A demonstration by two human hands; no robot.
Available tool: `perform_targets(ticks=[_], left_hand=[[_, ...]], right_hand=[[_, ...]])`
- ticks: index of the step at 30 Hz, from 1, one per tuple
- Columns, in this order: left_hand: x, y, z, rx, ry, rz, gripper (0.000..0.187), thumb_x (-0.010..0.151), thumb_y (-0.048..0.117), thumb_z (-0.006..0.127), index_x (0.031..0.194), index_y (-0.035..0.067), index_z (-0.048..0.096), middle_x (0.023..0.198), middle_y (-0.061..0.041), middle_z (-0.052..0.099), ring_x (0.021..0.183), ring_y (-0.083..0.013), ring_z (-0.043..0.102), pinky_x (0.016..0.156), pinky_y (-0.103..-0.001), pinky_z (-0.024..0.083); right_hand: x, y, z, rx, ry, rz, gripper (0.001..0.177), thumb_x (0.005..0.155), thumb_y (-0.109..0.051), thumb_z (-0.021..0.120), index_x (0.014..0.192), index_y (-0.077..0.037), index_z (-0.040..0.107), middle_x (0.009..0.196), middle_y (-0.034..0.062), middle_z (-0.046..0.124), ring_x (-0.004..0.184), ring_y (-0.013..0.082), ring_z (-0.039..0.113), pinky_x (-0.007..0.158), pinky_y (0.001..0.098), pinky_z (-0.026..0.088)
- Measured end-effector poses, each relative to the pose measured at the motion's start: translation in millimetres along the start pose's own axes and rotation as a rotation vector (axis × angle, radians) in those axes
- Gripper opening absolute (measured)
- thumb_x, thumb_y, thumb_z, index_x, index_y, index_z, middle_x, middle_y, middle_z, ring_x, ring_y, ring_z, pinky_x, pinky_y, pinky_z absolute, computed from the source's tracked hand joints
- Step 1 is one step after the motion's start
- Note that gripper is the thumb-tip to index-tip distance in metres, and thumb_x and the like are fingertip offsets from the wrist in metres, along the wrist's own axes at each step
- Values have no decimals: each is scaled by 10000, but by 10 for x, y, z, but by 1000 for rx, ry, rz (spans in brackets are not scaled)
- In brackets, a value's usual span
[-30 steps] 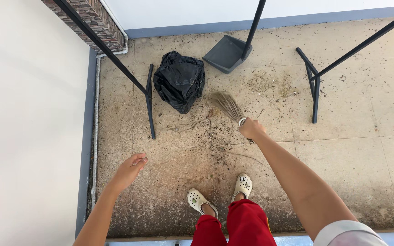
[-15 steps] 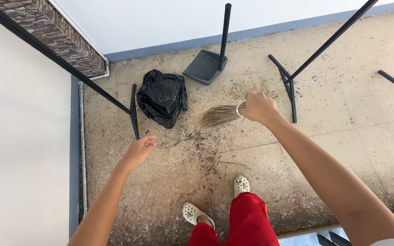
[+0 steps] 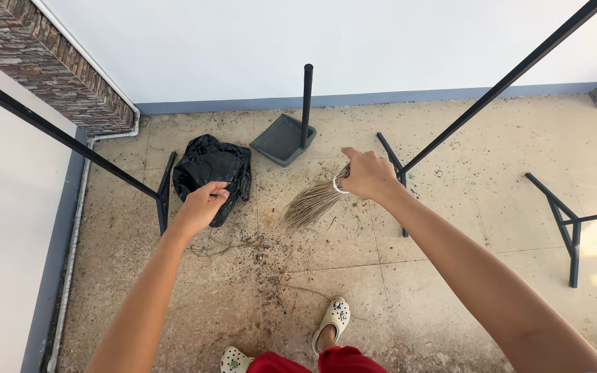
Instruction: The person picks up a trash bag and broom, then sweeps debris into a dustpan and empties it into the bag.
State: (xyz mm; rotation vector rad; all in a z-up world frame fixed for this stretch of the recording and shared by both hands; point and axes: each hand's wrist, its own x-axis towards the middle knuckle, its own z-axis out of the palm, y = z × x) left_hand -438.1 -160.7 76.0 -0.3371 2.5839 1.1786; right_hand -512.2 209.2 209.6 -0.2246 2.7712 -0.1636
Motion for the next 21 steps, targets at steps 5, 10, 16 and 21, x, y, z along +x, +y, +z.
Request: perform_targets(ticks=[5,10,16,21], left_hand=[[305,393,386,-39,41,48,471,976,324,607,1391,103,589,1314,-70,676,1158,-228,670,972,-386,542],[647,520,601,-46,41,137,437,983,286,621,1369,82,611,1331,-108,651,1174,-243,671,965,-394,544],[1249,696,669,20,20,109,442,983,294,625,1370,84,601,1327,-116,645,1164,-269,663,949,-410,539],[1907,838,773,25,-9,108,505,956,313,646,1397,80,564,1327,-123,638,1121,-272,676,953,-423,527]], right_hand=[[113,222,-167,11,-103,63,849,832,-383,745,1574,-226,363,909,158,766,936,312,769,882,428,624],[371,471,-94,-15,-72,37,868,850,-354,754,1589,-240,313,890,155,745,903,311,751,826,417,616],[811,640,-38,-85,-75,54,856,862,-354,740,1592,-266,302,900,133,744,902,302,747,830,428,611],[1338,712,-59,-100,-153,106,828,878,-369,734,1595,-316,324,970,128,748,938,288,754,843,423,619]])
